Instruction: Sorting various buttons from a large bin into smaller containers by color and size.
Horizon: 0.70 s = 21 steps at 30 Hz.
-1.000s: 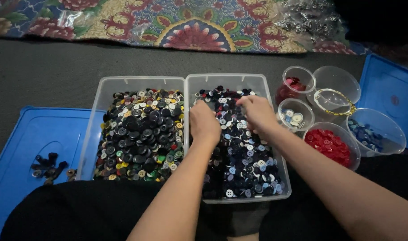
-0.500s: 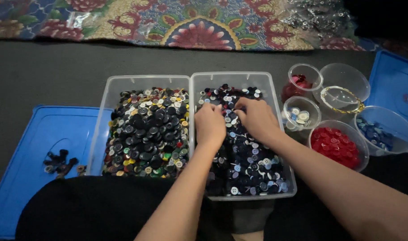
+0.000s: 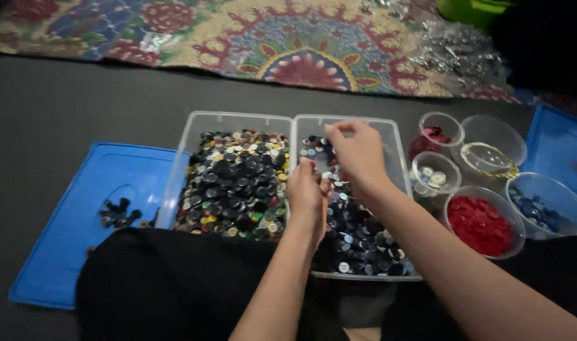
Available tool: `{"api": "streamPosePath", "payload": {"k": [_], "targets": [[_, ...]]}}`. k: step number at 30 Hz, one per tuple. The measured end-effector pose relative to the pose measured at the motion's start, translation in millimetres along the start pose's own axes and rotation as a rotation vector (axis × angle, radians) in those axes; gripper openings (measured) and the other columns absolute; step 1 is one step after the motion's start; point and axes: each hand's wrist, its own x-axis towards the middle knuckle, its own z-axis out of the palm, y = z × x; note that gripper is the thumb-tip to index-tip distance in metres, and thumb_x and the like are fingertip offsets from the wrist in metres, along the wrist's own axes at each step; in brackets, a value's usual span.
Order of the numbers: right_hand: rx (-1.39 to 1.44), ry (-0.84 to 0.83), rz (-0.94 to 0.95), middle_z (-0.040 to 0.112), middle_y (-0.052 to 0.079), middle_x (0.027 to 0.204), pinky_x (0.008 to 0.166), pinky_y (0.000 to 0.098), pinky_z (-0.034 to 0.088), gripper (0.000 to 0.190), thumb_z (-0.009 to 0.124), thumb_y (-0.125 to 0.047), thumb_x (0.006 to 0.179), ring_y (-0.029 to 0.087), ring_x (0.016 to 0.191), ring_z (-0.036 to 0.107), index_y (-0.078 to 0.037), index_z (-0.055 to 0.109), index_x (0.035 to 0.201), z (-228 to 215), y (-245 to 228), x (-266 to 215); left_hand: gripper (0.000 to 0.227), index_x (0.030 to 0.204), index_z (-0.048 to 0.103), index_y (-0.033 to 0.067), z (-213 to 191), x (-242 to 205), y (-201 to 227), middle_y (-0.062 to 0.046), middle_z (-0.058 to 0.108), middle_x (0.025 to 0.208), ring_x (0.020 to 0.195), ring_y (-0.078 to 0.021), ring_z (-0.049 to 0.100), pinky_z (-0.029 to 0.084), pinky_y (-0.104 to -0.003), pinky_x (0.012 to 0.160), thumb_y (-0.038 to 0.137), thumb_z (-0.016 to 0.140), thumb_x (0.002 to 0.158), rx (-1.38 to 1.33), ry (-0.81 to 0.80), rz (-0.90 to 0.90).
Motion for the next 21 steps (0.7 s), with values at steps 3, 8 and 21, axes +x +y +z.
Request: {"api": "streamPosePath", "payload": {"k": [3,8,21], "targets": [[0.067,-0.152,-0.006,0.076,0.008,0.081,0.069,0.0414,0.058,0.035,0.078,-0.048,0.075,0.027,0.087,0.074,-0.023,0.08,0.099,35,-35,-7,0.031,0.079,0.038,0.0205,-20,6,27,0.012,0.02,0.065,0.05,-0.0101,0.033,0.03,-0.026,0.052,0.031,0.037,0.108,-0.209,-0.026,-0.102],[0.254,-0.426,-0.028,0.074,0.011,0.088,0.057,0.0363,0.052,0.039,0.074,-0.038,0.081,0.022,0.07,0.061,-0.011,0.079,0.108,78,-109,-69,0.025,0.097,0.055,0.0162,-58,25,21,0.001,0.057,0.081,0.074,-0.023,0.057,0.04,-0.038,0.069,0.037,0.046,0.107,-0.291,0.055,-0.157],[0.453,-0.294,0.188,0.041,0.001,0.056,0.033,0.0214,0.036,0.03,0.065,-0.02,0.092,0.006,0.039,0.037,0.001,0.074,0.112,38,-68,-37,0.053,0.082,0.04,0.0223,-68,29,12,0.013,0.022,0.073,0.056,-0.0147,0.036,0.033,-0.029,0.055,0.07,0.031,0.104,-0.34,-0.023,-0.235]]}}
